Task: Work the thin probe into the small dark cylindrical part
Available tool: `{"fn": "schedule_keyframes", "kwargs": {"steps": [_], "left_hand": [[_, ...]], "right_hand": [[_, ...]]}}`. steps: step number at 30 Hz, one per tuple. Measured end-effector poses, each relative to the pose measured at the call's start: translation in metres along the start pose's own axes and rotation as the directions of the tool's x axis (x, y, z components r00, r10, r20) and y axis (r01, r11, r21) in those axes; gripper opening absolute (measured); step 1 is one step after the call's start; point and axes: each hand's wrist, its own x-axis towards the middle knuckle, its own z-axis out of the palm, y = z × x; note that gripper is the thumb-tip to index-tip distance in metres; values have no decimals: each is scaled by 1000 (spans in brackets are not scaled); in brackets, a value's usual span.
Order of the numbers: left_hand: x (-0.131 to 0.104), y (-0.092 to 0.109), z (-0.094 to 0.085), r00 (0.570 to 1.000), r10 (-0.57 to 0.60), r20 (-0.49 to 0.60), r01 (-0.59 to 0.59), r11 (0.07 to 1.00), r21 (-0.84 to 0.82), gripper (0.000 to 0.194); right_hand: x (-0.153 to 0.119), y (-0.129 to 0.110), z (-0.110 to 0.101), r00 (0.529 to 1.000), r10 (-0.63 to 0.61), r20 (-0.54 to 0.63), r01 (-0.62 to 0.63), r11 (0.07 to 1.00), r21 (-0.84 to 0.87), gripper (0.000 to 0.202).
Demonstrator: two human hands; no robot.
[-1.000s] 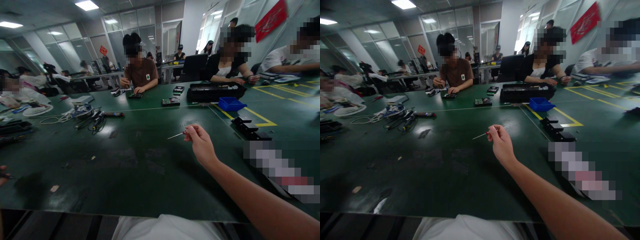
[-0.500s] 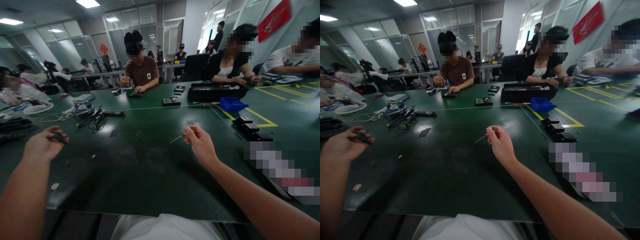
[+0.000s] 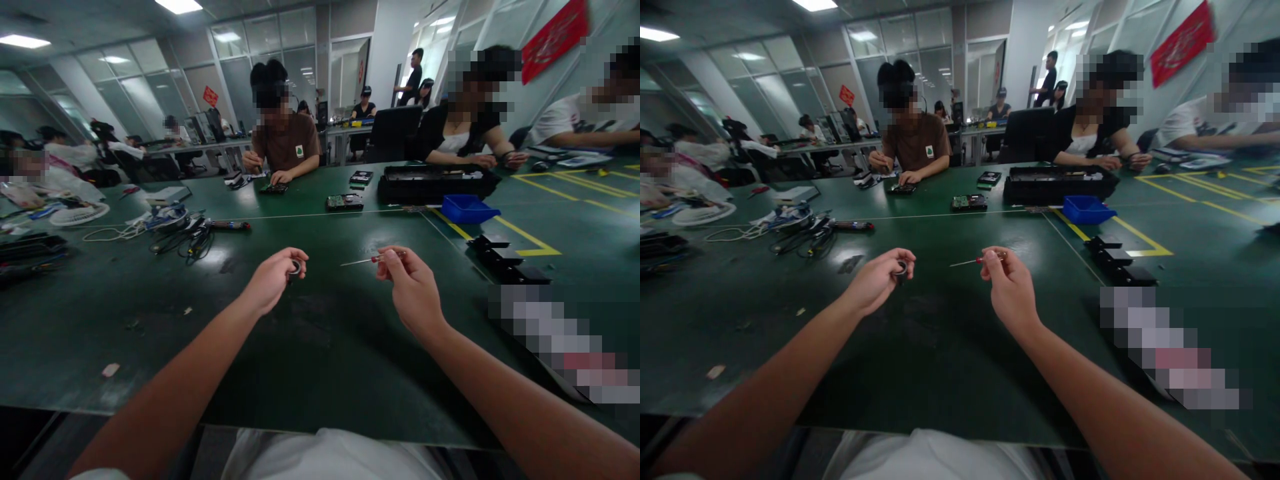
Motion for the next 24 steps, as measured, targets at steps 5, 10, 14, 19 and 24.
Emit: {"fn": "schedule_keyframes", "kwargs": {"steps": [5,10,14,19,24], "left_hand": [[-4,-22,34,983,40,177,-78,974,211,23],[-10,-36,37,958,104,269,-213,885,414,52],[-12,-40,36,967,110,231,-206,870,448,36],[-15,-41,31,956,125,264,-235,866,442,35],[-13,-43,28,960,174,221,-257,864,434,42]], "right_hand": [[-3,-8,-2,1000,-28,-2,28,1000,4,28],[-6,-16,1,997,-39,67,32,995,90,21],[-8,-18,3,991,-55,125,51,998,34,18],[-9,-16,3,990,-76,122,84,995,-61,18],[-9,-12,3,987,-89,137,106,987,-123,21]]}}
